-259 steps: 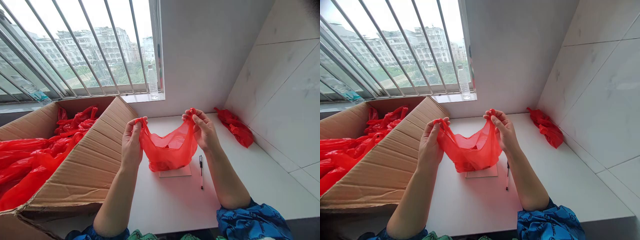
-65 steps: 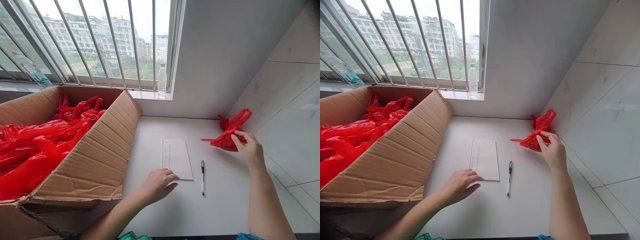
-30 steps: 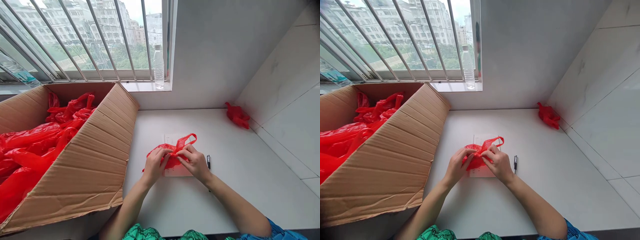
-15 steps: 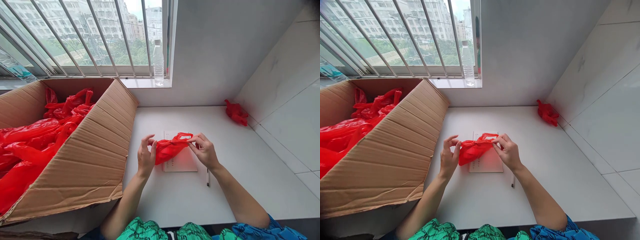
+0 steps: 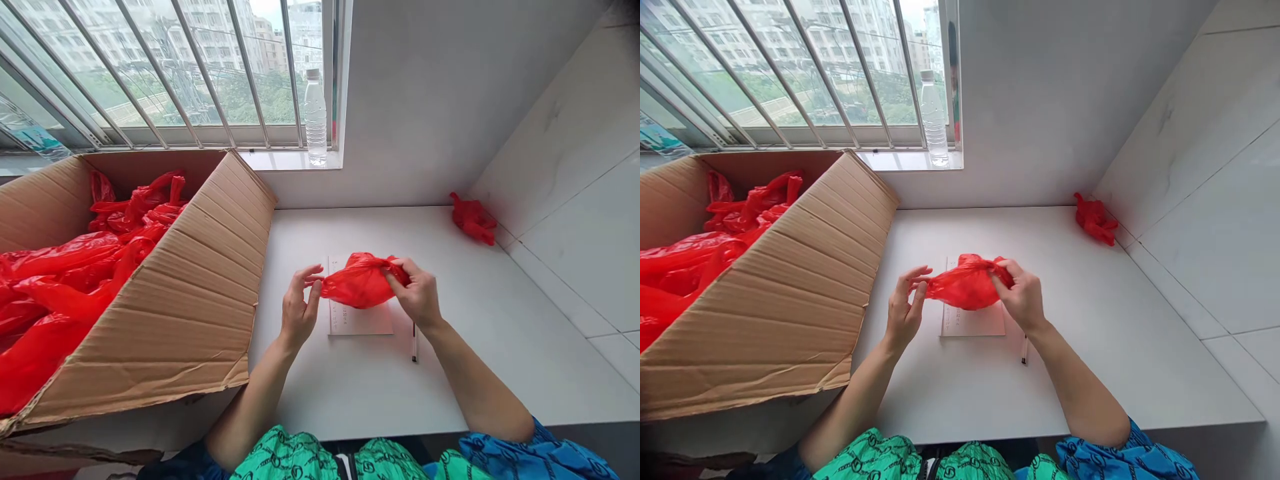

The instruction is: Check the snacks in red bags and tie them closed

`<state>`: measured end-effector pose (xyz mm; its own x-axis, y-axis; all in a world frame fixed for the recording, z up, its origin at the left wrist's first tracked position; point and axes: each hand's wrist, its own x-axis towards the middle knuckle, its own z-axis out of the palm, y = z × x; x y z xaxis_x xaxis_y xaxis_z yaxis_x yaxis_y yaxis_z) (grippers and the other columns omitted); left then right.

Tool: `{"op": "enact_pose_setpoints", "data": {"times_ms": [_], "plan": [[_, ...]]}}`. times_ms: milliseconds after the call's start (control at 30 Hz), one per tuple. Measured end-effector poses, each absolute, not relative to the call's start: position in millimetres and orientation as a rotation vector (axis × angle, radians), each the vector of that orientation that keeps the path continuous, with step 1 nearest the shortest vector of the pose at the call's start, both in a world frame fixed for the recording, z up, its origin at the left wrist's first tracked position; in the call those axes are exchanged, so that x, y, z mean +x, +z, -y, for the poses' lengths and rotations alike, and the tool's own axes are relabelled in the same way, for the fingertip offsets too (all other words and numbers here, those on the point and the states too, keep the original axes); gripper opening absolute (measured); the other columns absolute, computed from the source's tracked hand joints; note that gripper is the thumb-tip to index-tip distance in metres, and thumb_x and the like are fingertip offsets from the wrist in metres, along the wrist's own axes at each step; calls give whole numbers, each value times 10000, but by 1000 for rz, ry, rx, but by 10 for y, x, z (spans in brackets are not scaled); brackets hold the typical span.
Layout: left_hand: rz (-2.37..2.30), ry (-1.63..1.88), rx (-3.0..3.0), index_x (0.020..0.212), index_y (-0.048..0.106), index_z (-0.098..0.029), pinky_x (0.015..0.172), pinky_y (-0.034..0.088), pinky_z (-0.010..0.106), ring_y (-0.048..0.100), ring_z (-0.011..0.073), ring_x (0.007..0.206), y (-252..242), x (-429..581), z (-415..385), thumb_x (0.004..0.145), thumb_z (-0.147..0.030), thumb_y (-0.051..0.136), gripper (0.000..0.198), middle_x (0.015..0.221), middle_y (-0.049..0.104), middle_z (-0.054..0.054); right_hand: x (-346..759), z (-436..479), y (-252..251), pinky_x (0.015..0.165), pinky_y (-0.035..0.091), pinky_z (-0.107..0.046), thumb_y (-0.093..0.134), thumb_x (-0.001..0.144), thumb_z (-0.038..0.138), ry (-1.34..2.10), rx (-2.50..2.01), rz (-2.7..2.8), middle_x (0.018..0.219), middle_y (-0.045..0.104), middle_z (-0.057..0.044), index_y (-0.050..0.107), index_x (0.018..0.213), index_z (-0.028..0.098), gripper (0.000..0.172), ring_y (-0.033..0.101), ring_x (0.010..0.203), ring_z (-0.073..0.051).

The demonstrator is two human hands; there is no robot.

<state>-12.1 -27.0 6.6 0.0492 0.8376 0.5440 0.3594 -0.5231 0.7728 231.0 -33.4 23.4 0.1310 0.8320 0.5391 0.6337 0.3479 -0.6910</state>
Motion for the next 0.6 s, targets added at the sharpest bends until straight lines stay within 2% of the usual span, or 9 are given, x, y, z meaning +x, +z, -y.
{"op": "enact_pose_setpoints", "data": {"times_ms": [167, 433, 600], "plan": [[-1274, 1521, 1793, 1273, 545, -227, 867, 555, 368, 685, 172, 962, 59, -134, 240, 1017, -333, 476, 285, 1197, 662, 92, 2671, 277, 365, 574, 406, -244, 672, 837, 478, 114, -1314, 1073, 669, 490, 43, 599, 803, 194, 295, 431, 595, -110], [-1304, 1509, 1789, 1267, 550, -230, 841, 570, 364, 688, 170, 935, 56, -124, 236, 999, -336, 510, 291, 1190, 666, 93, 2790, 212, 322, 554, 389, -257, 691, 802, 470, 43, -1358, 1058, 647, 448, 44, 580, 764, 190, 303, 415, 588, -114], [-1301, 1499, 1807, 1266, 544, -227, 825, 578, 360, 686, 165, 921, 66, -125, 242, 986, -319, 531, 295, 1188, 667, 93, 2812, 212, 317, 575, 402, -265, 698, 797, 454, 49, -1358, 1047, 670, 496, 33, 595, 759, 188, 288, 438, 603, -119]]}}
